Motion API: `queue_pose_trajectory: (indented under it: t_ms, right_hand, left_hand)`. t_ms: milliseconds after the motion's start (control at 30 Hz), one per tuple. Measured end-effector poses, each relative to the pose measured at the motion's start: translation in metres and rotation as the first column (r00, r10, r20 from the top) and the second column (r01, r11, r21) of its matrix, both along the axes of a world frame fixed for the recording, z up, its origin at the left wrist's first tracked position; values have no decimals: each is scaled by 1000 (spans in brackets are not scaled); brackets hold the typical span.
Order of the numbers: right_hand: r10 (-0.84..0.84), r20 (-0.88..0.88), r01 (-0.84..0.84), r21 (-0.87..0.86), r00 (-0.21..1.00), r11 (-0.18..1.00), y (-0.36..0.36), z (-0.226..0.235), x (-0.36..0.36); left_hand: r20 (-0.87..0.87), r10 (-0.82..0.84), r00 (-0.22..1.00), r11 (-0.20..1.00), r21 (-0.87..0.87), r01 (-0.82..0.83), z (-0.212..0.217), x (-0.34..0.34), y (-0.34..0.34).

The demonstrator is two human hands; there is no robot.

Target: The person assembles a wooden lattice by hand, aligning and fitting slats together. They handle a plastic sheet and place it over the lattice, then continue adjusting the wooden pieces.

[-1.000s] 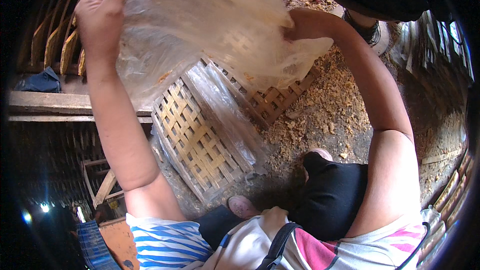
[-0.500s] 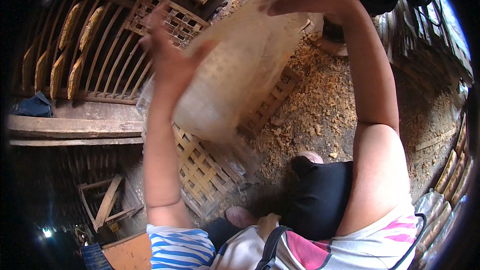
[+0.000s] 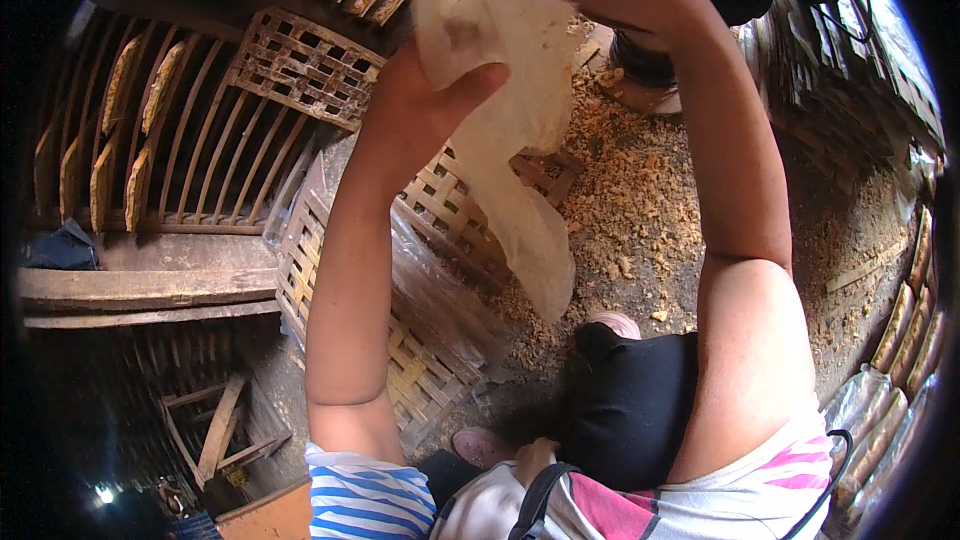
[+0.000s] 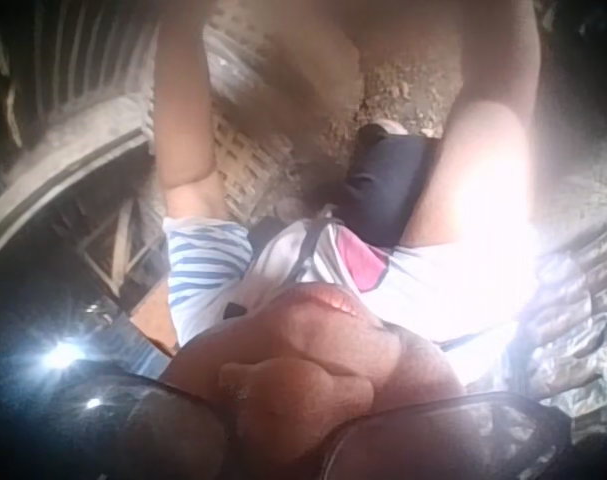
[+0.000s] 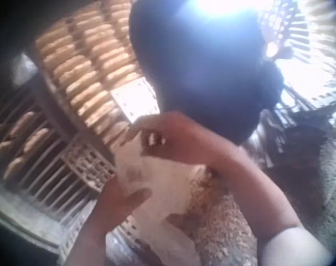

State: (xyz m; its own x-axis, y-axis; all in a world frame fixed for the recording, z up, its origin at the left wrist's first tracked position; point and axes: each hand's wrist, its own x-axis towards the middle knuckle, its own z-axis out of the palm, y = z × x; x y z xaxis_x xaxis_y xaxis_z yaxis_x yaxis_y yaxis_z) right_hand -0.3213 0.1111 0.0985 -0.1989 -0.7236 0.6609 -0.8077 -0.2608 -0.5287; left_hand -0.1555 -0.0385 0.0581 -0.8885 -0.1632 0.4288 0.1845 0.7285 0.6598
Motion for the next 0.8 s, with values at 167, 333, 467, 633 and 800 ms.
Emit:
queue_pose_trajectory:
  t_ms: [167,333,467,633,800]
  right_hand:
    - [40,-58,-49,-181,998,982,-13,-4,18]
    - [72,169,-91,105,983,990,-16,-22,0]
    - [86,384,-260,427,919,866,-12,-23,-20]
    - [31,173,-81,292,984,953,-20,-79,-43]
    - [129,432,-185,90,893,979,-31,-72,-1]
  left_hand:
    - [39,-58,998,931,363,40,30,-8,21]
    - [-5,25,1000,917,399,-21,35,-7,15]
    - [-4,170,985,908,388,-155,31,-3,-10]
    - [-98,298,950,878,419,-232,27,1,-19]
    - [-128,263,956,906,375,-199,24,5,-17]
